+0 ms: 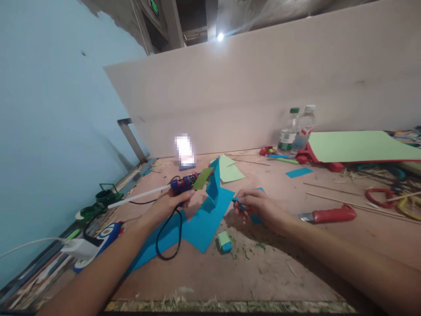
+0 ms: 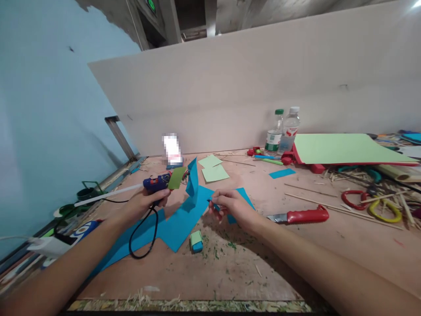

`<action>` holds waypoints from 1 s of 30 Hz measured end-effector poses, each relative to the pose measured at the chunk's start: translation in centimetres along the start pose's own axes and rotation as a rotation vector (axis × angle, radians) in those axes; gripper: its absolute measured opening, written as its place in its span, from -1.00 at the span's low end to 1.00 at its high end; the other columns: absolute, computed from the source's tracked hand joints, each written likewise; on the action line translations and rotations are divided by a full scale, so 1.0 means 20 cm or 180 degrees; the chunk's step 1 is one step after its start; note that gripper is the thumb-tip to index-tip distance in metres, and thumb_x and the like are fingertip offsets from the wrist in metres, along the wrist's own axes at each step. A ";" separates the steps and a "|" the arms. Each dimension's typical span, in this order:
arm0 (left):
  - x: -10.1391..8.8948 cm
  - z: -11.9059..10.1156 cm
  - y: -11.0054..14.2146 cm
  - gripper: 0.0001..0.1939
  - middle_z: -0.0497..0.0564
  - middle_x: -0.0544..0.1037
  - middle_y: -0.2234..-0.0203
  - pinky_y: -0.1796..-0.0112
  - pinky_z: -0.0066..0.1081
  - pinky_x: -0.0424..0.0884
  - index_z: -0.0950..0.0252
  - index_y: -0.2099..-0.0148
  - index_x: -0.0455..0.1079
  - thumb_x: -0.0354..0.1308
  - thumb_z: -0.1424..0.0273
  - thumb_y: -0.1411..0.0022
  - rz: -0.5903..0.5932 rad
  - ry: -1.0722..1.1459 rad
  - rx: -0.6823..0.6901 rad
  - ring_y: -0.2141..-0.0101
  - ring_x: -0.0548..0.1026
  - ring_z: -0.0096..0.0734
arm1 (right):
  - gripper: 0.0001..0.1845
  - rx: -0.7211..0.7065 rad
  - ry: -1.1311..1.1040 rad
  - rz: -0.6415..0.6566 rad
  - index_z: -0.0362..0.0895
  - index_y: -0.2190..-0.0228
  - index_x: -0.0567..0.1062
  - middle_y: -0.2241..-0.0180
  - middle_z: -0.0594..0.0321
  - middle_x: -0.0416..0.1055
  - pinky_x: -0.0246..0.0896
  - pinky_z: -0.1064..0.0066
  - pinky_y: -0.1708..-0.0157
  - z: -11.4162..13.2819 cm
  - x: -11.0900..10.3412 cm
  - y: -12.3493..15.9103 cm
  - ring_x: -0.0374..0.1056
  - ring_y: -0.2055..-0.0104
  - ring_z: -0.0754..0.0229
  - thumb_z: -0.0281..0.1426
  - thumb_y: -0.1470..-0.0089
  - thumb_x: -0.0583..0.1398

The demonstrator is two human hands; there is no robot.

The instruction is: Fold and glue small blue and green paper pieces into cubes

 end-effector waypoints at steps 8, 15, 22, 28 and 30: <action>0.03 0.08 0.05 -0.61 -0.02 0.47 0.50 0.30 -0.33 0.34 0.25 0.39 0.48 0.40 0.05 -0.25 0.0027 0.0377 -0.0244 0.40 0.43 -0.29 | -0.84 -0.0351 0.0691 0.0176 -0.06 0.40 0.69 0.31 0.18 0.62 0.34 0.28 0.16 0.05 0.05 0.03 0.48 0.21 0.09 -0.24 -0.12 0.42; 0.05 0.05 0.06 -0.64 -0.04 0.45 0.56 0.34 -0.33 0.31 0.27 0.36 0.52 0.43 0.08 -0.19 0.0029 0.0542 -0.0285 0.45 0.40 -0.32 | -0.83 -0.1818 0.2060 0.0099 -0.03 0.34 0.67 0.28 0.13 0.62 0.39 0.15 0.11 0.22 0.18 0.15 0.49 0.15 0.00 -0.35 -0.28 0.27; 0.07 0.02 0.07 -0.65 -0.01 0.46 0.57 0.35 -0.31 0.32 0.28 0.42 0.51 0.43 0.12 -0.19 0.0077 0.0732 -0.0257 0.46 0.40 -0.30 | -0.88 -0.2130 0.1645 -0.0927 0.07 0.31 0.73 0.20 0.17 0.70 0.17 -0.16 -0.32 0.33 -0.01 0.14 0.26 -0.41 -0.21 -0.33 -0.25 0.33; 0.05 0.00 0.06 -0.73 -0.02 0.48 0.56 0.43 -0.34 0.29 0.30 0.30 0.58 0.46 0.19 -0.17 -0.0062 0.0988 -0.0118 0.51 0.40 -0.34 | -0.83 -0.2032 0.1830 -0.0450 0.01 0.39 0.69 0.31 0.18 0.67 0.28 -0.06 -0.19 0.34 0.02 0.11 0.57 0.07 -0.07 -0.32 -0.26 0.31; 0.01 -0.03 0.04 -0.73 -0.03 0.48 0.53 0.44 -0.36 0.30 0.29 0.29 0.56 0.45 0.20 -0.15 -0.0260 0.1157 0.0014 0.52 0.38 -0.39 | -0.82 -0.2070 0.2053 -0.0253 -0.02 0.37 0.66 0.32 0.13 0.64 0.40 0.07 0.06 0.32 0.06 0.12 0.53 0.20 -0.01 -0.32 -0.29 0.28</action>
Point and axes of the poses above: each hand's wrist, its own y-axis away from the middle knuckle, its own x-axis out of the palm, z = x × y, the point moved 7 cm from there along -y, towards the middle knuckle
